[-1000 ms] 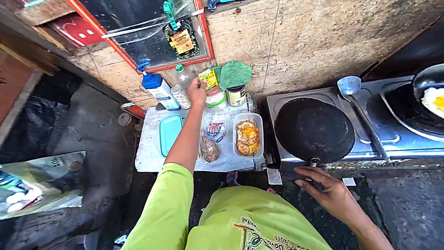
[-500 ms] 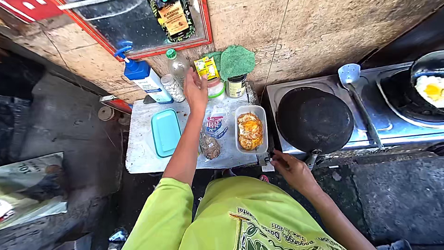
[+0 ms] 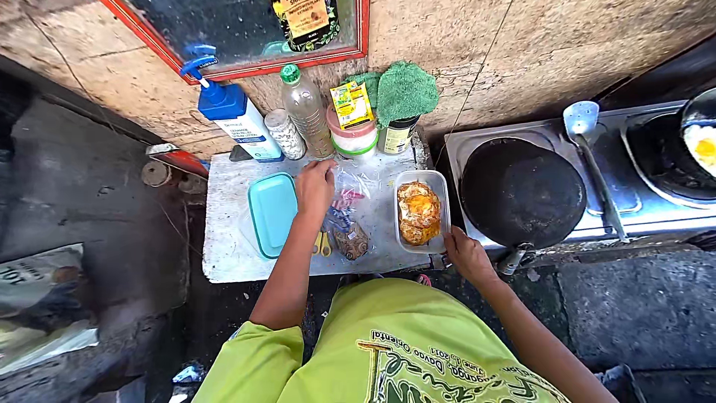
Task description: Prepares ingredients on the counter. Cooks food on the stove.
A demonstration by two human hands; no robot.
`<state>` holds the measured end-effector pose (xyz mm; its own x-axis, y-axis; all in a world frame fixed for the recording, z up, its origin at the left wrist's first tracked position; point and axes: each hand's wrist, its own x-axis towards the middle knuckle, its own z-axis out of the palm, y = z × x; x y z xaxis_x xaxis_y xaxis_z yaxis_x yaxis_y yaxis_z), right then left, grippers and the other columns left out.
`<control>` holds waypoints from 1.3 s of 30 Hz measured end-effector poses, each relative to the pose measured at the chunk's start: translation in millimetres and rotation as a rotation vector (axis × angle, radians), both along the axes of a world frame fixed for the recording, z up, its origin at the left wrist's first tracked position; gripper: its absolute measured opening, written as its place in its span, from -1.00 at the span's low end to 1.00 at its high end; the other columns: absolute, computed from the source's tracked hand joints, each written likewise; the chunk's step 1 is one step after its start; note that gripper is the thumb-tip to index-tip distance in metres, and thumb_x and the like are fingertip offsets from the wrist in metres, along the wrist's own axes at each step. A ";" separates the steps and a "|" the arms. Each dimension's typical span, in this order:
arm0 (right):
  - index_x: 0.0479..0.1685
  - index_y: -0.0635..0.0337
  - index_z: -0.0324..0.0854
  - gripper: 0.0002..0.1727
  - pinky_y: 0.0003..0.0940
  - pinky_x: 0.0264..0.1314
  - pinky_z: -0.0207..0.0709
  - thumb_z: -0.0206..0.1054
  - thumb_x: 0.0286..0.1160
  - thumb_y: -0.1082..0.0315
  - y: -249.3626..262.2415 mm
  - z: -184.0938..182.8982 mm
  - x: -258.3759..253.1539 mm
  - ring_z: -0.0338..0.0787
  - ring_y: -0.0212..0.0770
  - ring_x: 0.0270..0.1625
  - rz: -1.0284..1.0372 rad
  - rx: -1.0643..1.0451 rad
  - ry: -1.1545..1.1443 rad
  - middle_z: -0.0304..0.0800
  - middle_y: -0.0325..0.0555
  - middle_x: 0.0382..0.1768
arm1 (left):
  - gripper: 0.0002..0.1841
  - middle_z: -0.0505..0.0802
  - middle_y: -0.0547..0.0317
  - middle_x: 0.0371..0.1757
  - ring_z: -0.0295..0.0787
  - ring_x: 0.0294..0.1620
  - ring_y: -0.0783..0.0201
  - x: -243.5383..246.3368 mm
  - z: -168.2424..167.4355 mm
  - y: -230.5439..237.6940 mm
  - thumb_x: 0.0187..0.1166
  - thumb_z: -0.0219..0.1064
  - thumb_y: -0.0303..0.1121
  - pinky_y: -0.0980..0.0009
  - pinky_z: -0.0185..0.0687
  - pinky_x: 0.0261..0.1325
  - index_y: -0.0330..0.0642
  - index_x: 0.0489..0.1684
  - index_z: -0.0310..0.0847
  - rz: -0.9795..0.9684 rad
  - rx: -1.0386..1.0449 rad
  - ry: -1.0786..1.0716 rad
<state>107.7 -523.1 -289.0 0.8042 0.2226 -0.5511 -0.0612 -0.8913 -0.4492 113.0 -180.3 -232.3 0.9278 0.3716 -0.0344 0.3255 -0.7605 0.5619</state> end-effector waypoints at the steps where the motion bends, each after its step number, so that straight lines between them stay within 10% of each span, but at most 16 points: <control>1: 0.48 0.45 0.46 -0.52 0.11 0.11 0.70 -0.15 0.94 0.24 -1.9 -1.3 -1.7 0.90 0.19 -0.11 0.005 0.009 -0.012 0.83 0.33 -0.14 | -0.72 0.87 -0.16 0.20 0.82 0.22 -0.12 1.4 5.0 5.4 0.74 0.19 -0.48 -0.10 0.63 0.35 -0.20 0.19 0.82 0.019 0.024 -0.006; 9: 0.35 0.47 0.55 -0.55 0.12 -0.03 0.73 -0.08 0.90 0.27 -25.5 -3.1 -24.1 0.90 0.17 -0.26 -0.033 0.055 -0.071 0.84 0.28 -0.26 | -0.55 0.62 -0.16 0.61 0.41 0.70 -0.21 12.9 17.0 18.7 0.62 0.22 -0.56 -0.16 0.38 0.62 -0.20 0.51 0.63 0.025 0.104 0.098; 16: 0.33 0.46 0.59 -0.56 0.08 -0.26 0.75 -0.03 0.83 0.29 -55.6 8.5 -49.9 0.87 0.10 -0.44 -0.130 0.152 -0.226 0.83 0.22 -0.38 | -0.67 0.76 -0.21 0.41 0.67 0.45 -0.20 59.8 44.3 -47.7 0.61 0.33 -0.39 -0.02 0.61 0.43 -0.24 0.29 0.76 -0.190 0.133 -0.491; 20: 0.26 0.48 0.61 -0.56 0.03 -0.35 0.74 -0.01 0.80 0.28 -71.6 22.3 -59.2 0.85 0.04 -0.51 -0.167 0.183 -0.317 0.81 0.16 -0.47 | -0.30 0.40 -0.20 0.77 0.27 0.75 -0.28 139.4 64.3 -71.3 0.62 0.39 0.02 -0.20 0.25 0.66 0.01 0.76 0.39 -0.394 0.261 -0.116; 28: 0.33 0.45 0.62 -0.49 -0.22 -0.45 0.75 -0.04 0.80 0.21 -122.1 39.0 -77.5 0.83 -0.17 -0.56 -0.210 0.250 -0.420 0.81 0.02 -0.50 | -0.59 0.64 -0.39 0.48 0.49 0.57 -0.38 186.6 63.6 -81.9 0.74 0.27 -0.38 -0.21 0.35 0.62 -0.26 0.52 0.58 -0.549 0.455 0.118; 39: 0.33 0.44 0.60 -0.48 -0.41 -0.48 0.69 -0.03 0.78 0.18 -169.7 49.0 -74.6 0.79 -0.37 -0.57 -0.198 0.332 -0.450 0.82 -0.10 -0.49 | -0.67 0.81 -0.32 0.17 0.79 0.25 -0.15 130.4 94.6 -124.2 0.69 0.30 -0.37 0.15 0.68 0.33 -0.44 0.25 0.67 -0.276 0.337 -0.919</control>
